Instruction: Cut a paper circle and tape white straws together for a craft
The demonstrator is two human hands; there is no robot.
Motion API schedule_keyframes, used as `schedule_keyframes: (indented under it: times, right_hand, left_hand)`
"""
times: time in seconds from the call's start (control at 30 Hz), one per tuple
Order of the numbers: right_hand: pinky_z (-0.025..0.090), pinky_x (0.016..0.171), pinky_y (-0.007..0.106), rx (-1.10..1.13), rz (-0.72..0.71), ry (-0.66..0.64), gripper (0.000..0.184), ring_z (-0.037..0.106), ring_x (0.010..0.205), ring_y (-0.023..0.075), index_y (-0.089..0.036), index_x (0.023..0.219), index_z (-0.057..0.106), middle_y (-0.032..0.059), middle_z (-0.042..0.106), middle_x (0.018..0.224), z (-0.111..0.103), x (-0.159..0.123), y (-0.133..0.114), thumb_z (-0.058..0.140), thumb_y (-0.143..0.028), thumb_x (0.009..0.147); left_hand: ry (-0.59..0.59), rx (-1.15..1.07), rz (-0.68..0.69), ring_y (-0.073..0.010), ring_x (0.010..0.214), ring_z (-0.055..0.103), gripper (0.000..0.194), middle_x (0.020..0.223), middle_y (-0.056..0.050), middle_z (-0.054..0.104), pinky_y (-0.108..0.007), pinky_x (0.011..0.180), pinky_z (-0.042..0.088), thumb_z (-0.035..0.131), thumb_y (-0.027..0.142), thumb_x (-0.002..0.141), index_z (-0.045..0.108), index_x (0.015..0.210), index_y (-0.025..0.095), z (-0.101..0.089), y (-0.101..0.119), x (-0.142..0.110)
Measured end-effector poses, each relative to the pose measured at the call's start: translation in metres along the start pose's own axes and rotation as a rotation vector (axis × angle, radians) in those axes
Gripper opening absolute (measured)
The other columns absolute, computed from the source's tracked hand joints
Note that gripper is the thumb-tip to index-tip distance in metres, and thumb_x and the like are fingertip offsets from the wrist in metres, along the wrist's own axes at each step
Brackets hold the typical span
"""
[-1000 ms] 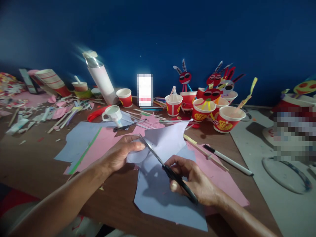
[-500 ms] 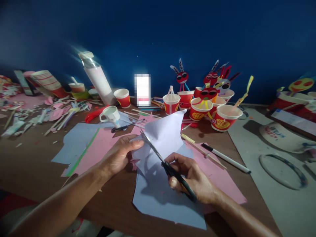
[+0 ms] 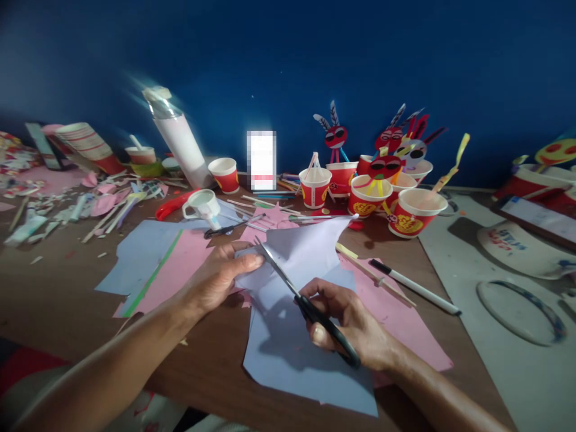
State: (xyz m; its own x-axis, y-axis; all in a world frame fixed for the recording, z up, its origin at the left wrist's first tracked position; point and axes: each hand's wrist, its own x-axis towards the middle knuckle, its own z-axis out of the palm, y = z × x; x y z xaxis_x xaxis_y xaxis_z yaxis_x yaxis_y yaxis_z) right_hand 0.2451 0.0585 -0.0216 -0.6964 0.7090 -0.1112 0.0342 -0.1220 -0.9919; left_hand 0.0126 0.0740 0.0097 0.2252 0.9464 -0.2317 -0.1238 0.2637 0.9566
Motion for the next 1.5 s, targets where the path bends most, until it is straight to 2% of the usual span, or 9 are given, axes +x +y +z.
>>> schedule_keyframes:
  times: [0.47,0.67,1.3,1.5]
  right_hand:
    - [0.026,0.042,0.018,0.007,0.01,0.006,0.051,0.036,0.048,0.0061,-0.016,0.091,0.047,-0.0019,0.049,0.06,0.002,0.001,-0.004,0.064,-0.059,0.072]
    - [0.026,0.042,0.018,0.005,0.02,0.008,0.051,0.036,0.047,0.0057,-0.015,0.091,0.048,-0.0017,0.05,0.06,0.001,0.0,-0.004,0.064,-0.059,0.072]
    - [0.025,0.041,0.018,-0.016,0.06,0.037,0.054,0.036,0.046,0.0058,-0.015,0.092,0.049,-0.0013,0.052,0.06,0.003,0.0,-0.005,0.064,-0.062,0.07]
    - [0.026,0.042,0.019,-0.029,0.069,0.039,0.053,0.038,0.047,0.0061,-0.015,0.092,0.049,-0.0004,0.054,0.061,0.003,0.0,-0.004,0.065,-0.06,0.07]
  left_hand:
    - [-0.009,0.067,-0.024,-0.0061,0.042,0.045,0.018,0.051,0.004,0.052,-0.019,0.043,0.032,0.063,0.032,0.075,0.061,0.071,0.015,0.0,0.005,-0.001]
    - [0.023,0.038,0.004,-0.0087,0.052,0.052,0.014,0.059,0.001,0.059,-0.02,0.051,0.039,0.065,0.027,0.07,0.066,0.073,0.013,0.001,0.007,-0.001]
    - [0.014,0.027,-0.014,-0.0091,0.052,0.053,0.012,0.058,-0.001,0.062,-0.02,0.052,0.039,0.066,0.024,0.064,0.067,0.066,0.012,0.001,0.013,0.001]
    - [0.033,0.012,-0.037,-0.0104,0.057,0.056,0.012,0.063,-0.002,0.065,-0.021,0.056,0.042,0.067,0.023,0.064,0.069,0.07,0.012,0.001,0.013,0.001]
